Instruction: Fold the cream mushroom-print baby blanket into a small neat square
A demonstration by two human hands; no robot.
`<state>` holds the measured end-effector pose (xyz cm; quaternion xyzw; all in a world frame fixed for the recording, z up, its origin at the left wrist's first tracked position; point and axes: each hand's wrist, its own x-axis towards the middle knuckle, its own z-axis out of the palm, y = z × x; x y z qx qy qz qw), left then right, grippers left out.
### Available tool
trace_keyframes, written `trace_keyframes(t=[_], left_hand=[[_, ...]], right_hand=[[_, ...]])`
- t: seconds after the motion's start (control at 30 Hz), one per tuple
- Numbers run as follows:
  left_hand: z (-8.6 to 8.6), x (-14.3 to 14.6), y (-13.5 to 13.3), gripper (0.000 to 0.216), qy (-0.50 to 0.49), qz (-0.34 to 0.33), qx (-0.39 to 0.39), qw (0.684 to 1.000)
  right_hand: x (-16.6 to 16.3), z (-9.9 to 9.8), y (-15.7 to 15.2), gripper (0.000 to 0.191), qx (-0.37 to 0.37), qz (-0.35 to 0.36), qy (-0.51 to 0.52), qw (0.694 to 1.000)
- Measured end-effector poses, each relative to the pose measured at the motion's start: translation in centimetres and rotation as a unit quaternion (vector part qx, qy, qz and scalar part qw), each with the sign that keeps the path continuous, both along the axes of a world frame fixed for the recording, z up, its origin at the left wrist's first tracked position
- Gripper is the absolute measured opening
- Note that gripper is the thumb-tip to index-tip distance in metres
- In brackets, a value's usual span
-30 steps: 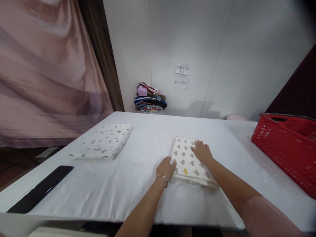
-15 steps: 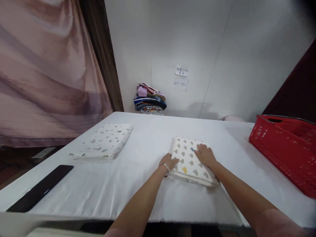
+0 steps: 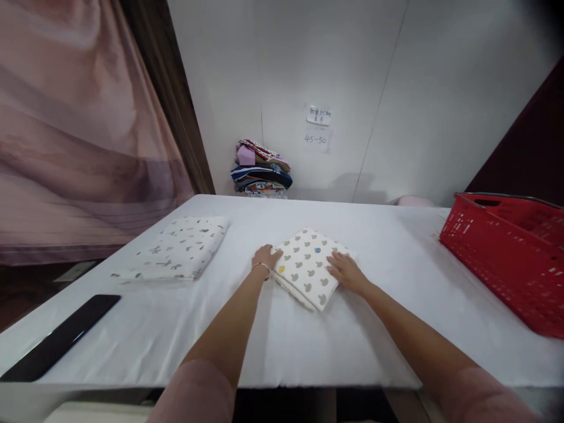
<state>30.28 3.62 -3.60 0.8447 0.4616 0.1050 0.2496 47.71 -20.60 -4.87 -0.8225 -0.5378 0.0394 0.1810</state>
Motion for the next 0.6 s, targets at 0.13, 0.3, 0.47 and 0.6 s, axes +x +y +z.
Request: trace_keyframes(t=[0.13,0.3,0.47,0.6], left_hand=[[0.5,-1.7,-4.1,0.041,-0.106,-0.056,0.169,0.978],[-0.2,-4.1,-10.8,0.05,-0.129,-0.284,0.195,0.93],[-1.2,-4.6,-11.0,0.044,-0.085,-0.361,0.182,0.911],[-1.2,-5.2,-7.7,0.037,-0.069,-0.317,0.205,0.923]], right_hand=[[3.9,0.6,0.1,0.045,0.058,-0.088,0.07,0.992],[8.1,0.5,0.4,0.047,0.037,-0.155,0.116,0.981],[7.3,0.2,-1.1,0.046,0.019,-0.16,0.131,0.978],[3.4,-0.1,-4.2,0.046,0.012,-0.195,0.113,0.974]])
